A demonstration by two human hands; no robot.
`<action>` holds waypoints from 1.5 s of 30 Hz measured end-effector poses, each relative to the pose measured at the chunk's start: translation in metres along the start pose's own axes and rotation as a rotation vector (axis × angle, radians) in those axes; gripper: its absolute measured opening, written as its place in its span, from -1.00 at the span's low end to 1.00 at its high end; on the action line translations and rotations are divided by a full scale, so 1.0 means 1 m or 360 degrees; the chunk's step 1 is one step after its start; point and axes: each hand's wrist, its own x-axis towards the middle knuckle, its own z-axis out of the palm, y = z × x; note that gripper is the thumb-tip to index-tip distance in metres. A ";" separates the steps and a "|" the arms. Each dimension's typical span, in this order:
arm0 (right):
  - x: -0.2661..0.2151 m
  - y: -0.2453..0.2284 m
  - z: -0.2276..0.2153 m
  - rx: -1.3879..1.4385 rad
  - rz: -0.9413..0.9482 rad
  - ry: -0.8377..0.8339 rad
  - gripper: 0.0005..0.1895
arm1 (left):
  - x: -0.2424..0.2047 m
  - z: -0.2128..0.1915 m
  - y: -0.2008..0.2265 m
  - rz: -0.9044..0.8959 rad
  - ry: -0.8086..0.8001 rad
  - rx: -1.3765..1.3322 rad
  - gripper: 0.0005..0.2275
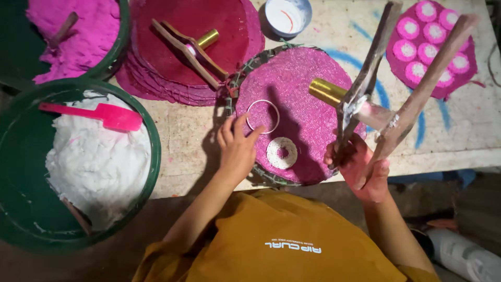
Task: The person uses wooden molds to shape white dough into small decorative pieces, placing them onto pink circular bases and using a tool to apply patterns.
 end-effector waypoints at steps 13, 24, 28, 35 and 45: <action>0.027 -0.001 -0.002 -0.0303 0.0779 -0.0389 0.12 | 0.077 -0.042 -0.017 -0.0101 -0.0363 -0.3167 -0.43; 0.091 -0.060 -0.010 -0.0639 0.1609 -0.0709 -0.08 | 0.131 -0.037 -0.002 0.0681 -0.0363 -0.4108 -0.61; 0.119 -0.067 -0.007 -0.1337 0.1746 -0.0459 -0.10 | 0.146 -0.009 -0.016 0.0569 -0.0151 -0.4264 -0.69; 0.133 -0.042 0.028 -0.1525 0.1369 -0.0504 -0.08 | 0.152 0.008 -0.056 0.0763 -0.0149 -0.4296 -0.66; 0.125 -0.053 0.032 -0.1636 0.1489 -0.0325 -0.16 | 0.149 0.049 -0.038 0.0612 -0.0107 -0.4433 -0.75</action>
